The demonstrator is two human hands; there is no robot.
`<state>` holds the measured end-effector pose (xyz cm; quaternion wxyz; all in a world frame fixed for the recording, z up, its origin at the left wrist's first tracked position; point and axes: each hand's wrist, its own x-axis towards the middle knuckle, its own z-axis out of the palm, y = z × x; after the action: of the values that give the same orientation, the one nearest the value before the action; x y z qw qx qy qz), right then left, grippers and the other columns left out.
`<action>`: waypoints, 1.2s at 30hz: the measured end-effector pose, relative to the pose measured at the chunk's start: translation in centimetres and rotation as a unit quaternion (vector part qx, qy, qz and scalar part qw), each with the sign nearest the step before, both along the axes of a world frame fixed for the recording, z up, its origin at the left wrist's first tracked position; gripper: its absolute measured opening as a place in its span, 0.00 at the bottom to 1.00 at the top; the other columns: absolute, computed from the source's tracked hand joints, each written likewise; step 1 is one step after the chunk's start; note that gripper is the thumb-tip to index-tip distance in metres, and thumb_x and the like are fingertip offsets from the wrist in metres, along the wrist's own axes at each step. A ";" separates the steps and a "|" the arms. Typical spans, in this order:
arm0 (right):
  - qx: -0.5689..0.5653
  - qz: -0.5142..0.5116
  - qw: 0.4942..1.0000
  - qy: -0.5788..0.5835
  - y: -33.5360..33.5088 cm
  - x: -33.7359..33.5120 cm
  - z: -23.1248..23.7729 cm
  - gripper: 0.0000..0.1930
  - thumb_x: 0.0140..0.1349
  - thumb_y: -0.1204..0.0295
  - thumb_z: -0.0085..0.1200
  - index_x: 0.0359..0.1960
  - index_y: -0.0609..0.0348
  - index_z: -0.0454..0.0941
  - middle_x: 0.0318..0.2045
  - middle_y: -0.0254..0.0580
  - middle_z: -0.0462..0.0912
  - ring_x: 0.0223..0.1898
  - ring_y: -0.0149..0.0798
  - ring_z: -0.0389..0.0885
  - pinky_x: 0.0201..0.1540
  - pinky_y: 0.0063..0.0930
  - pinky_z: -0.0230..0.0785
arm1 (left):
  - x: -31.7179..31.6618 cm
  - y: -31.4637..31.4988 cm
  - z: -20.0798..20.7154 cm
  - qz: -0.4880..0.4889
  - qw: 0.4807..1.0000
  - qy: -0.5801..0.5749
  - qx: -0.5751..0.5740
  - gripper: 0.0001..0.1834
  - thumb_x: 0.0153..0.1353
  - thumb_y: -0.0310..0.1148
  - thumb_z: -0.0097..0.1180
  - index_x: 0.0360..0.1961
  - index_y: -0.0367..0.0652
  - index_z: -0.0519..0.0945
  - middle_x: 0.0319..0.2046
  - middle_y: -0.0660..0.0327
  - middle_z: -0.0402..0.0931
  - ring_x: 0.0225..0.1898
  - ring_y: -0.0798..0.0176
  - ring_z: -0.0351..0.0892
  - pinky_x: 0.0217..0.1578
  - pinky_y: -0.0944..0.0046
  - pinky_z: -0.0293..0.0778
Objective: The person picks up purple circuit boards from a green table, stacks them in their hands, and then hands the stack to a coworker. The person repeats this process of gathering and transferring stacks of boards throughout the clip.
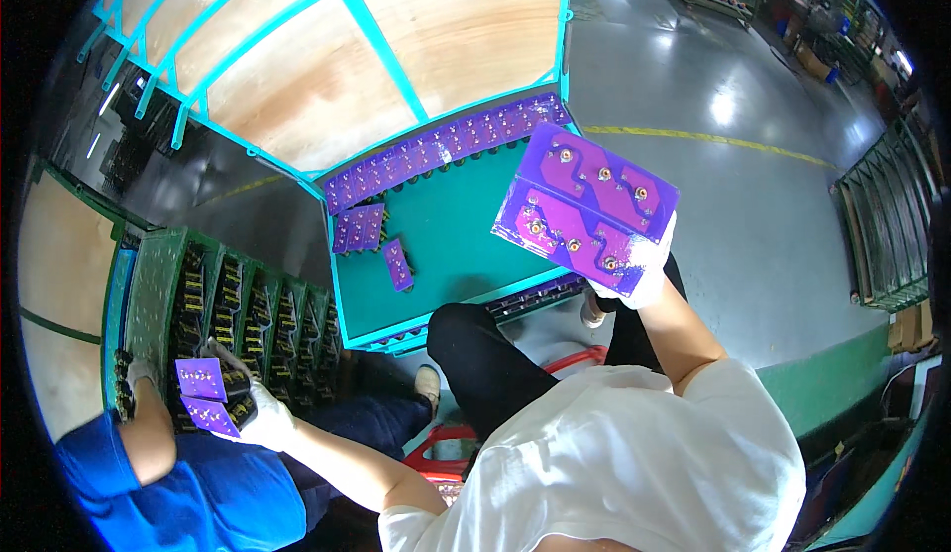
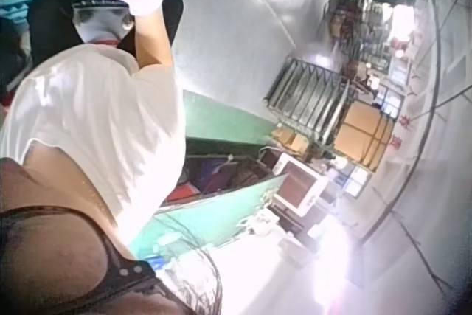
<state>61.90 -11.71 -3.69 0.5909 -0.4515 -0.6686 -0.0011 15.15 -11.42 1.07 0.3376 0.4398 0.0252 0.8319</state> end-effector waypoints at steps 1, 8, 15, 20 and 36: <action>0.003 0.001 1.000 0.004 0.0 0.3 -0.4 0.27 0.44 0.61 0.63 0.49 0.54 0.76 0.49 0.43 0.78 0.48 0.50 0.77 0.49 0.45 0.65 | -0.4 -0.3 0.0 0.033 0.999 0.021 -0.008 0.26 0.58 0.21 0.44 0.58 0.24 0.60 0.58 0.31 0.59 0.58 0.31 0.62 0.60 0.32 0.60; 0.010 -0.021 1.000 0.003 -0.9 1.7 -1.2 0.28 0.44 0.61 0.63 0.49 0.55 0.76 0.49 0.44 0.78 0.48 0.50 0.77 0.49 0.45 0.65 | -1.1 1.9 -0.4 0.143 0.985 -0.029 -0.094 0.28 0.57 0.28 0.51 0.58 0.26 0.62 0.61 0.37 0.56 0.62 0.32 0.53 0.62 0.29 0.51; 0.014 -0.031 0.999 0.003 -0.9 1.5 -1.0 0.28 0.44 0.61 0.63 0.49 0.55 0.75 0.48 0.44 0.78 0.48 0.50 0.77 0.49 0.45 0.65 | -4.7 2.0 -0.2 0.075 0.988 -0.126 -0.051 0.30 0.60 0.34 0.50 0.59 0.26 0.62 0.64 0.41 0.53 0.64 0.37 0.52 0.64 0.32 0.47; 0.013 -0.042 0.999 -0.002 -1.0 0.9 -0.4 0.28 0.44 0.61 0.63 0.49 0.55 0.75 0.48 0.44 0.78 0.47 0.50 0.77 0.49 0.45 0.65 | -8.1 3.4 1.3 0.110 0.985 -0.127 -0.049 0.29 0.61 0.37 0.46 0.60 0.29 0.61 0.63 0.40 0.56 0.64 0.37 0.54 0.64 0.30 0.47; 0.029 -0.082 0.996 -0.012 0.1 -1.8 0.0 0.28 0.44 0.60 0.63 0.49 0.56 0.75 0.48 0.44 0.78 0.47 0.51 0.76 0.49 0.45 0.65 | -19.6 4.7 4.7 0.282 0.951 -0.009 -0.123 0.37 0.64 0.54 0.37 0.67 0.42 0.51 0.68 0.52 0.46 0.68 0.43 0.42 0.62 0.31 0.42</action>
<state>60.10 -11.62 -3.69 0.5936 -0.4875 -0.6359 -0.0747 -4.47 -6.71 5.78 0.1407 0.3626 0.2474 0.8874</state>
